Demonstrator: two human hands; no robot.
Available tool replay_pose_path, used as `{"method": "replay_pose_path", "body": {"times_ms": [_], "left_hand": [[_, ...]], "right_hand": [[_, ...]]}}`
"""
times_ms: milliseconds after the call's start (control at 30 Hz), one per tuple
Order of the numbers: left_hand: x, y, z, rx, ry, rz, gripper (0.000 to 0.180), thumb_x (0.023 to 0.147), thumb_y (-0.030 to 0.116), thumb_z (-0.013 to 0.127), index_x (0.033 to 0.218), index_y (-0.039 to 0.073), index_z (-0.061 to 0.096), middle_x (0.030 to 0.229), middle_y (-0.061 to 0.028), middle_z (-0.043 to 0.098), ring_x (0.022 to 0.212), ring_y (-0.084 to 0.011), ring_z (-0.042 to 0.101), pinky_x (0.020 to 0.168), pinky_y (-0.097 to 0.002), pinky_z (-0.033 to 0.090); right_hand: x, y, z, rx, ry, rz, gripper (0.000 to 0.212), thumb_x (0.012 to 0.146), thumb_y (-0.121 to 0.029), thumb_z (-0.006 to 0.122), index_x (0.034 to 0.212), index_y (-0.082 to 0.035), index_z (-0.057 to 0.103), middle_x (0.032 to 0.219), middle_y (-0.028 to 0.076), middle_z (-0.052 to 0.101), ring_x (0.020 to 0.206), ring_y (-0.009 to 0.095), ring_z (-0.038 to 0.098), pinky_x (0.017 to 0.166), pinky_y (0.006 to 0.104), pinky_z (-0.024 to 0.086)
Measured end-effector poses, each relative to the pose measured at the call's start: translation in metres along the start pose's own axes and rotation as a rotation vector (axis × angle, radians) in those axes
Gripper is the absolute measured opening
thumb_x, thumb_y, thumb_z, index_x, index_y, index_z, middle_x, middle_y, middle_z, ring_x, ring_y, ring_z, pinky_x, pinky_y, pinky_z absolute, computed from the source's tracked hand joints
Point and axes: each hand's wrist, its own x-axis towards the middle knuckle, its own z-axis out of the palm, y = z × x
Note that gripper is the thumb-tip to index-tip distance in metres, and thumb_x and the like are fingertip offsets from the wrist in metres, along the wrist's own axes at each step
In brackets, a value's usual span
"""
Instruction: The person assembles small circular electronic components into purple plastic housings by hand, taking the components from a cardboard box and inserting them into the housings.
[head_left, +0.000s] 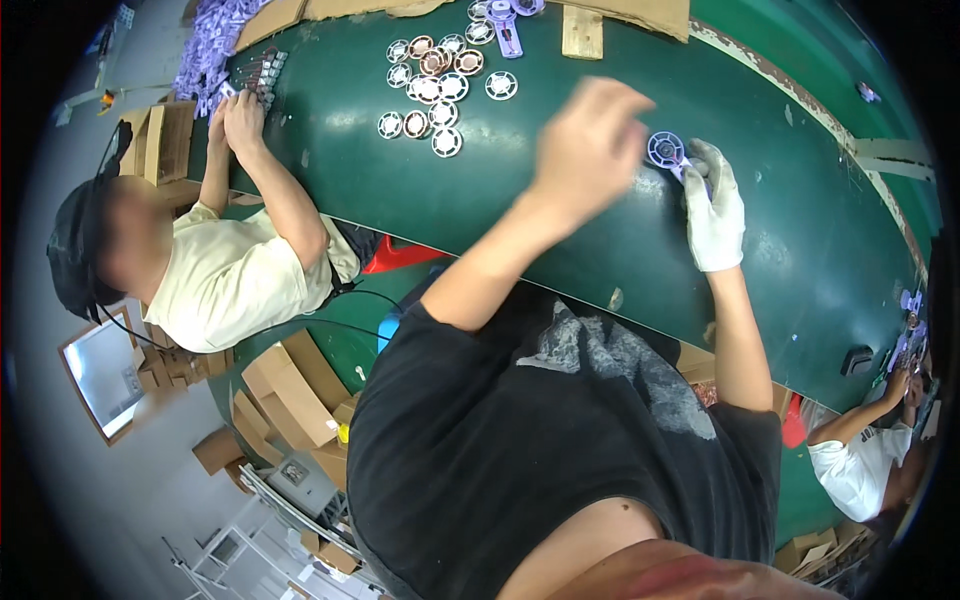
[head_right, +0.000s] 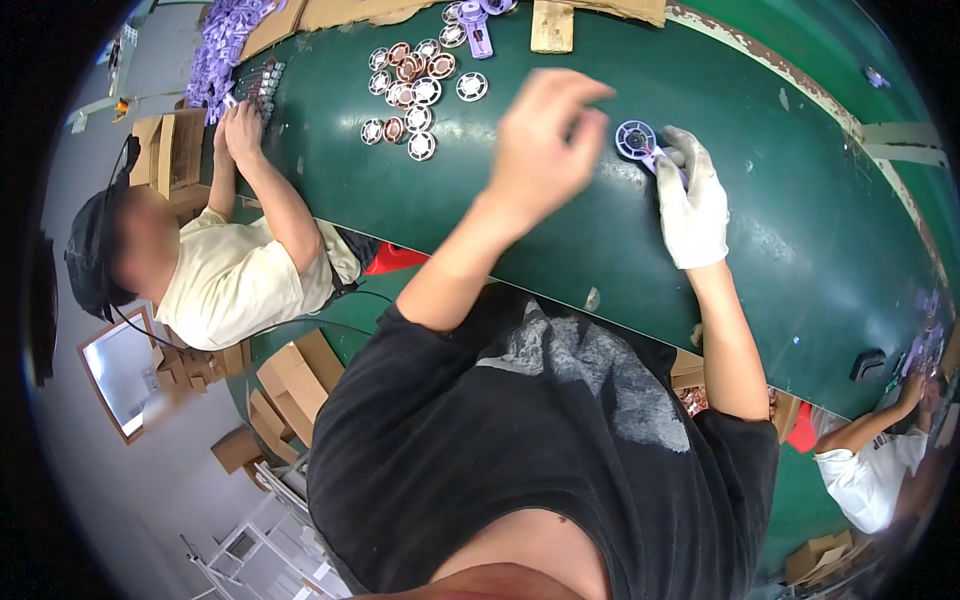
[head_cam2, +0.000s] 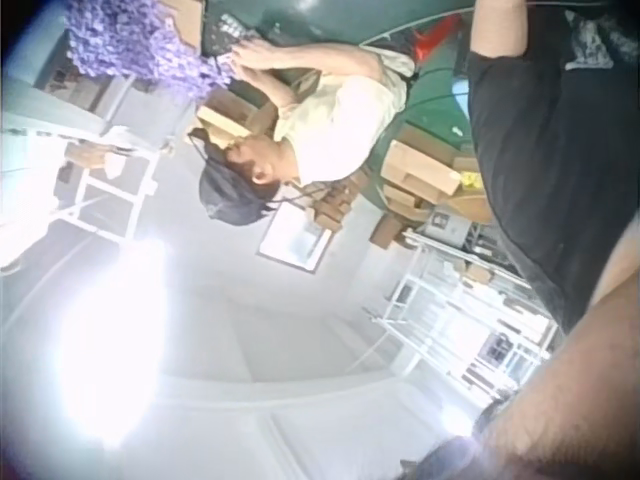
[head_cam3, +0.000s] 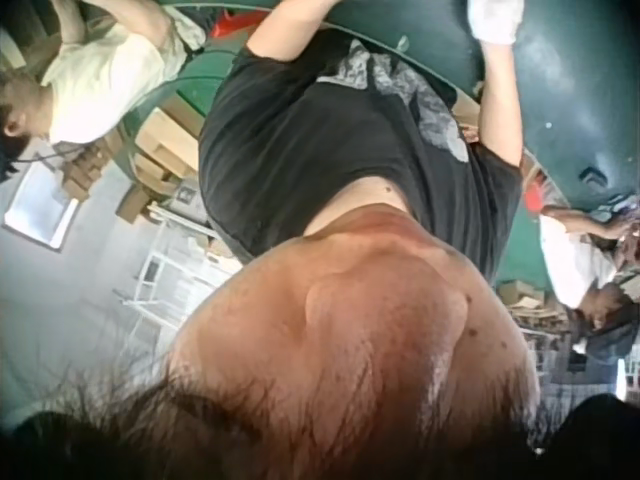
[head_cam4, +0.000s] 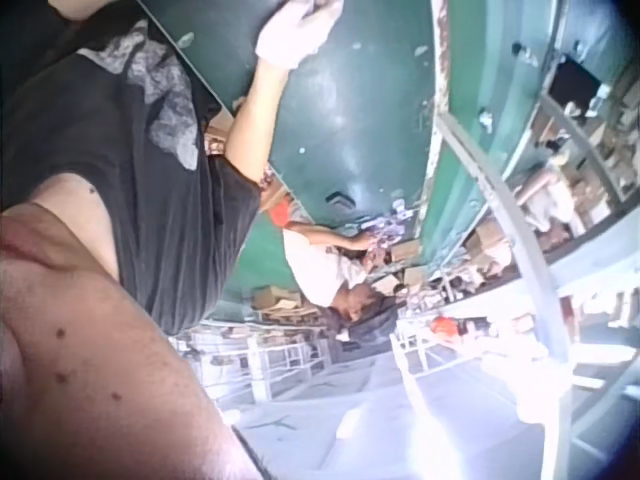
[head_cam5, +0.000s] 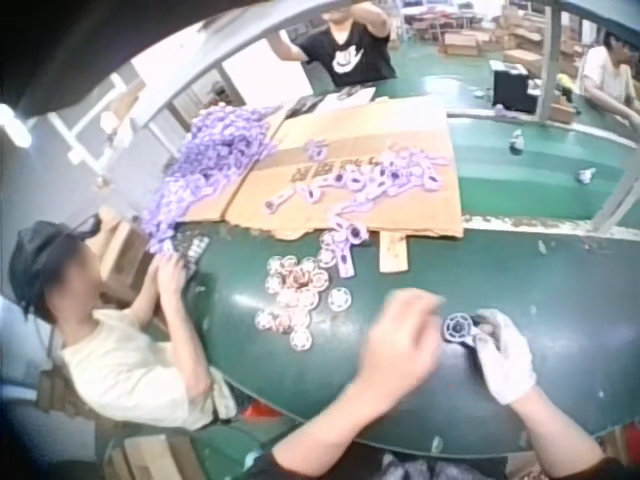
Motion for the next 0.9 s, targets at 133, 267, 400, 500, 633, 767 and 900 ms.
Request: {"method": "replay_pose_path", "body": {"times_ms": [133, 267, 400, 500, 633, 767, 900], "left_hand": [[-0.015, -0.065, -0.054, 0.715, -0.107, -0.32, 0.057, 0.078, 0.034, 0.084, 0.126, 0.009, 0.064, 0.119, -0.0145, 0.061, 0.105, -0.0351, 0.061, 0.087, -0.0485, 0.049], [-0.024, -0.079, -0.054, 0.585, -0.168, -0.201, 0.032, 0.089, 0.02, 0.074, 0.117, 0.006, 0.068, 0.111, -0.0157, 0.063, 0.1, -0.0357, 0.061, 0.087, -0.0462, 0.048], [-0.019, -0.037, -0.025, 0.026, -0.129, -0.158, 0.016, 0.095, 0.006, 0.064, 0.109, 0.0, 0.068, 0.091, -0.0152, 0.069, 0.083, -0.0347, 0.069, 0.073, -0.0437, 0.055], [-0.02, 0.002, -0.003, -0.253, -0.217, -0.237, 0.013, 0.094, 0.007, 0.066, 0.104, 0.001, 0.071, 0.1, -0.0142, 0.069, 0.086, -0.0319, 0.07, 0.073, -0.0409, 0.056], [-0.024, 0.001, 0.01, 0.012, -0.288, -0.201, 0.024, 0.092, 0.018, 0.07, 0.114, 0.008, 0.074, 0.116, -0.0064, 0.065, 0.094, -0.0257, 0.068, 0.073, -0.0374, 0.056], [-0.023, 0.001, 0.014, -0.14, -0.265, -0.278, 0.034, 0.089, 0.024, 0.076, 0.118, 0.007, 0.072, 0.116, -0.0061, 0.068, 0.095, -0.0262, 0.069, 0.075, -0.0368, 0.057], [-0.026, -0.014, 0.016, -0.132, -0.333, -0.008, 0.054, 0.078, 0.03, 0.086, 0.124, 0.009, 0.069, 0.115, -0.0067, 0.072, 0.092, -0.027, 0.071, 0.077, -0.0348, 0.058]], "right_hand": [[-0.003, -0.026, -0.004, -0.271, -0.031, -0.097, 0.041, 0.097, -0.025, 0.063, 0.132, -0.004, 0.06, 0.113, 0.018, 0.07, 0.107, 0.029, 0.069, 0.095, 0.0359, 0.052], [-0.005, -0.036, 0.001, -0.557, -0.061, -0.181, 0.042, 0.089, -0.031, 0.07, 0.126, -0.011, 0.065, 0.113, 0.012, 0.07, 0.103, 0.032, 0.069, 0.088, 0.0409, 0.056], [-0.005, -0.022, 0.002, -0.627, 0.002, -0.312, 0.035, 0.087, -0.031, 0.074, 0.117, -0.013, 0.068, 0.102, 0.007, 0.071, 0.09, 0.03, 0.071, 0.078, 0.0385, 0.058], [-0.005, -0.017, 0.0, -0.589, -0.017, -0.345, 0.036, 0.087, -0.032, 0.074, 0.117, -0.012, 0.067, 0.103, 0.007, 0.071, 0.09, 0.03, 0.072, 0.077, 0.0377, 0.058], [-0.005, -0.018, -0.004, -0.582, -0.031, -0.296, 0.037, 0.087, -0.034, 0.074, 0.117, -0.012, 0.068, 0.103, 0.007, 0.072, 0.091, 0.03, 0.072, 0.078, 0.0387, 0.058], [-0.004, -0.014, -0.005, -0.525, -0.052, -0.259, 0.038, 0.089, -0.036, 0.073, 0.117, -0.011, 0.069, 0.104, 0.01, 0.073, 0.094, 0.032, 0.072, 0.079, 0.0406, 0.058], [-0.005, -0.014, -0.011, -0.499, -0.085, -0.242, 0.038, 0.09, -0.035, 0.071, 0.118, -0.009, 0.069, 0.106, 0.014, 0.073, 0.096, 0.035, 0.071, 0.081, 0.0419, 0.058]]}}
